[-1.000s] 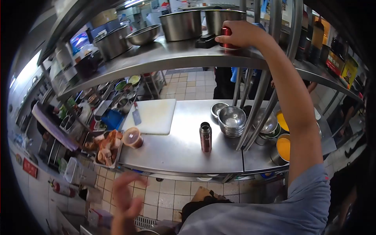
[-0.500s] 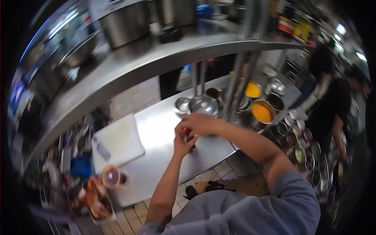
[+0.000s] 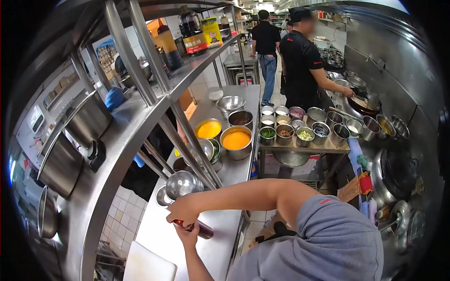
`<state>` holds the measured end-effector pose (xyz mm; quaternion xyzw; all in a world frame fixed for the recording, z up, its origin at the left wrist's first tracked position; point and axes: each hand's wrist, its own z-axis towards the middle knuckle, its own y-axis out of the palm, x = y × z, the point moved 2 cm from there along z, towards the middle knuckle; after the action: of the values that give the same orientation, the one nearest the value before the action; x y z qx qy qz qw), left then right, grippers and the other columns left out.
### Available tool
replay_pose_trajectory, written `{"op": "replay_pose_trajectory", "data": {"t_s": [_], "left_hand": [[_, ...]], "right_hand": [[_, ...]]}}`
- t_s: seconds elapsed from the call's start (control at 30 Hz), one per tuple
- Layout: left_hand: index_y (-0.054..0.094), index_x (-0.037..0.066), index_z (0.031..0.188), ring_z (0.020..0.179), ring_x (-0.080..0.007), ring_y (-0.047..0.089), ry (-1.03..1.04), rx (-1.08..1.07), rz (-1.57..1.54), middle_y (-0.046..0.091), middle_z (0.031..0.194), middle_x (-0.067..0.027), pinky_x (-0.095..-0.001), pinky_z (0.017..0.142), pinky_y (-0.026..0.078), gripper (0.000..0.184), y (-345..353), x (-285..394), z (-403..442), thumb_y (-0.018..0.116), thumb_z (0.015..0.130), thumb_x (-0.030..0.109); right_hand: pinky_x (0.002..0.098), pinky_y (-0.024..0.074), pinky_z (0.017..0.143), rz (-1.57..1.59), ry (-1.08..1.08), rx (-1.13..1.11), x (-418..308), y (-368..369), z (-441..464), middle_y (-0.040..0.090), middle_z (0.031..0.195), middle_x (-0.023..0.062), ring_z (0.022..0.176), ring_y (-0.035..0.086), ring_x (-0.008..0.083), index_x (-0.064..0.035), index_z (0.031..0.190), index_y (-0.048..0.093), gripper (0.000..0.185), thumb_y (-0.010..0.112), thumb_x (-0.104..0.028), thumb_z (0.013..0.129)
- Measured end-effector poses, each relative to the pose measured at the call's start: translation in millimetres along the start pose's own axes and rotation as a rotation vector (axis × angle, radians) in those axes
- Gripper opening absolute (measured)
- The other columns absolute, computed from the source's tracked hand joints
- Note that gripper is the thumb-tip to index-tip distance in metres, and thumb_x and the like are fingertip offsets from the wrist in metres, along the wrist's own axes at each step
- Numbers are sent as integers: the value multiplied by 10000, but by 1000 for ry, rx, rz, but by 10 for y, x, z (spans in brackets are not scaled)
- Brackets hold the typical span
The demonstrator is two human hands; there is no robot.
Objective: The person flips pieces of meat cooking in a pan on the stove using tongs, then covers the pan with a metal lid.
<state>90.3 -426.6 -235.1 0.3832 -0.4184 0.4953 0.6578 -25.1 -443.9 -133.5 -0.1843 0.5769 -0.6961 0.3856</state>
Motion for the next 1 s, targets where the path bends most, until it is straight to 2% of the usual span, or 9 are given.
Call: {"op": "replay_pose_trajectory", "data": {"t_s": [0.27,0.33,0.4,0.53,0.57,0.67,0.73,0.9,1.0], "left_hand": [[406,-10,1078,836,-212,544,-9,-613,61,534,907,-118,-337,767,442,605,409,-132,-46,735,610,188],[421,-6,1059,799,-254,573,-137,-784,-276,560,849,-144,-353,730,464,642,775,215,-69,752,570,247],[468,-15,1054,804,-262,573,-330,-869,-648,563,858,-150,-338,725,468,642,1084,323,-87,744,537,247],[448,-1,1071,795,-291,583,-457,-1125,-927,564,890,-171,-364,685,489,679,1618,15,106,760,535,275],[464,12,1043,783,-284,585,-488,-868,-666,570,892,-148,-365,673,485,608,1693,23,91,759,564,244],[469,25,1016,806,-235,589,101,-690,305,583,916,-89,-335,716,471,542,2114,20,80,755,579,171],[464,35,1040,805,-228,586,185,-687,406,581,905,-84,-325,713,469,566,2327,49,74,745,580,208],[433,-13,1086,789,-267,573,-499,-1472,-966,554,891,-158,-348,688,474,691,3120,378,-153,719,542,305],[437,3,1103,821,-260,564,-647,-1381,-1027,555,907,-146,-351,714,461,686,3338,565,-220,719,556,307]], "right_hand": [[363,488,646,-77,403,-231,-12,-626,-751,630,804,138,740,611,295,-45,889,628,503,543,-520,745],[355,445,754,522,-161,170,168,-557,-920,589,939,144,900,561,265,-5,939,581,375,616,-331,756],[281,418,799,1063,-196,119,201,-579,-1081,568,959,81,905,523,145,-31,1017,555,344,644,-225,748],[301,421,783,942,279,581,318,-594,-1631,576,929,85,872,529,149,-48,1042,522,365,638,-237,752],[314,423,775,899,652,608,220,-718,-1806,562,958,102,872,533,163,-56,1050,520,360,621,-252,764],[303,436,744,238,843,858,271,-625,-2315,530,1006,108,858,537,155,-47,1102,478,407,614,-254,779],[308,433,761,365,719,739,340,-861,-2644,519,1040,108,876,537,167,-40,1112,474,442,623,-277,770],[319,419,829,1321,-117,447,482,-1448,-2959,539,1046,101,933,538,182,2,1105,482,479,657,-232,726],[307,424,818,1208,-25,376,688,-1498,-3180,550,1031,104,924,545,183,4,1049,519,404,652,-192,723]]}}
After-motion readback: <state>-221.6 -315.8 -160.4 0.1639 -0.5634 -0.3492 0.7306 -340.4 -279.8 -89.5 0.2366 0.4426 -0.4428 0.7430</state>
